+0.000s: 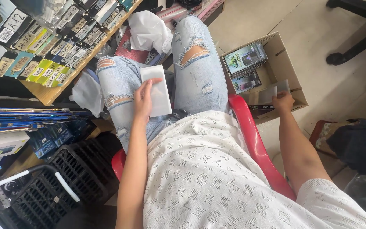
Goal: The person is taking small electronic components or accessories from a bulk box and placing them into individual white protective sleeves.
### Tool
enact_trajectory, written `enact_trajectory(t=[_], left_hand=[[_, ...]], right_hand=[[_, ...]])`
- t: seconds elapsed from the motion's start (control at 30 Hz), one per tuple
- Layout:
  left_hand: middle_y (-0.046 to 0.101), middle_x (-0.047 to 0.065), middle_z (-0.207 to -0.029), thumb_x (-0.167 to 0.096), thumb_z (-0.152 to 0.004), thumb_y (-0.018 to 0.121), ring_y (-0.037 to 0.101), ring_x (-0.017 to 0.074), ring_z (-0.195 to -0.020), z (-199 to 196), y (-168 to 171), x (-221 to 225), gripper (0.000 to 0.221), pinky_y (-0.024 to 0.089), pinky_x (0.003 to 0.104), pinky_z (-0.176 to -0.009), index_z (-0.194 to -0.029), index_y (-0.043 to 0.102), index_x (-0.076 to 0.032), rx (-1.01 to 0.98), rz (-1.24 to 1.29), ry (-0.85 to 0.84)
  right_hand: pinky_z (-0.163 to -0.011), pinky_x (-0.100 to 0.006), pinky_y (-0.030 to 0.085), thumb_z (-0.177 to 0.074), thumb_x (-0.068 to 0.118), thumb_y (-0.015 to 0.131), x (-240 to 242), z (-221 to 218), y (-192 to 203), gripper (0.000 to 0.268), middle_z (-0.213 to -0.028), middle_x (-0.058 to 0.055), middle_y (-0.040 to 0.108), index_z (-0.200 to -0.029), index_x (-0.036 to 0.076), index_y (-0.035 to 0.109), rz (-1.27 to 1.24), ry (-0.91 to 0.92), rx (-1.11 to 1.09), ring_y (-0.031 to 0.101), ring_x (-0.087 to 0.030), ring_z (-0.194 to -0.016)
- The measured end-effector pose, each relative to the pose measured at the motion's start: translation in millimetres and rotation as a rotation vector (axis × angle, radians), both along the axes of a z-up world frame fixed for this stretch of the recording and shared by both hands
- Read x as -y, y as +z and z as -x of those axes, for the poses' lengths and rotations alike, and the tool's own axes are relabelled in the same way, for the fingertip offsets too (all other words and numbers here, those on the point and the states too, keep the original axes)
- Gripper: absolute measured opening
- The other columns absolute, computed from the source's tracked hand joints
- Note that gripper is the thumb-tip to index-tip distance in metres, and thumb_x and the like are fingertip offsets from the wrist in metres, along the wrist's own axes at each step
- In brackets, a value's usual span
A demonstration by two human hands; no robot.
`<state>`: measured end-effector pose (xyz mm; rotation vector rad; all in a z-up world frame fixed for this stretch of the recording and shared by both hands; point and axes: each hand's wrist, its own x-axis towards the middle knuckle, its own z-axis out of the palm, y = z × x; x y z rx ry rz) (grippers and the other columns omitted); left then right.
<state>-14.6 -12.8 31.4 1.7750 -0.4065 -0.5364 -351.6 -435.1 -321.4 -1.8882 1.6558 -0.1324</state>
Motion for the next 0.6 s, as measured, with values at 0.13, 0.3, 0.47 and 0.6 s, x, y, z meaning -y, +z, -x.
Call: enact_trajectory(t=[0.13,0.3,0.47,0.6], left_hand=[[0.072,0.006,-0.115,-0.035,-0.111,0.043,0.058,0.015,-0.114,-5.3,-11.6,-0.6,0.038,0.037,0.038,-0.111,-0.117,0.074,-0.016,0.0,-0.012,0.001],[0.071,0.005,-0.114,-0.033,-0.111,0.042,0.059,0.0155,-0.114,-6.8,-14.3,0.8,0.037,0.038,0.037,-0.111,-0.117,0.074,-0.016,0.0,-0.02,-0.006],[0.072,0.005,-0.113,-0.034,-0.111,0.043,0.059,0.0141,-0.111,-2.6,-5.9,3.1,0.037,0.039,0.037,-0.109,-0.117,0.074,-0.016,0.01,-0.023,-0.003],[0.072,0.006,-0.112,-0.034,-0.111,0.042,0.059,0.0141,-0.111,-5.4,-11.6,2.0,0.038,0.04,0.037,-0.108,-0.117,0.074,-0.015,0.019,-0.026,-0.016]], right_hand=[[-0.08,-0.051,0.058,-0.088,0.013,0.075,-5.7,-5.7,16.7,0.025,-0.099,-0.018,0.075,-0.113,0.008,0.075,-0.023,-0.014,-0.012,0.073,-0.038,-0.093],[-0.08,-0.048,0.058,-0.089,0.013,0.076,-6.0,-7.8,17.3,0.021,-0.094,-0.016,0.076,-0.11,0.012,0.076,0.06,-0.065,-0.012,0.075,-0.035,-0.09],[-0.08,-0.047,0.057,-0.088,0.007,0.072,-8.2,-9.6,17.3,0.02,-0.093,-0.012,0.077,-0.106,0.015,0.076,0.142,-0.15,-0.016,0.075,-0.034,-0.091],[-0.085,-0.05,0.057,-0.089,0.004,0.07,-9.2,-7.1,12.0,0.028,-0.099,-0.014,0.075,-0.116,0.01,0.072,0.147,-0.153,-0.008,0.073,-0.035,-0.096]])
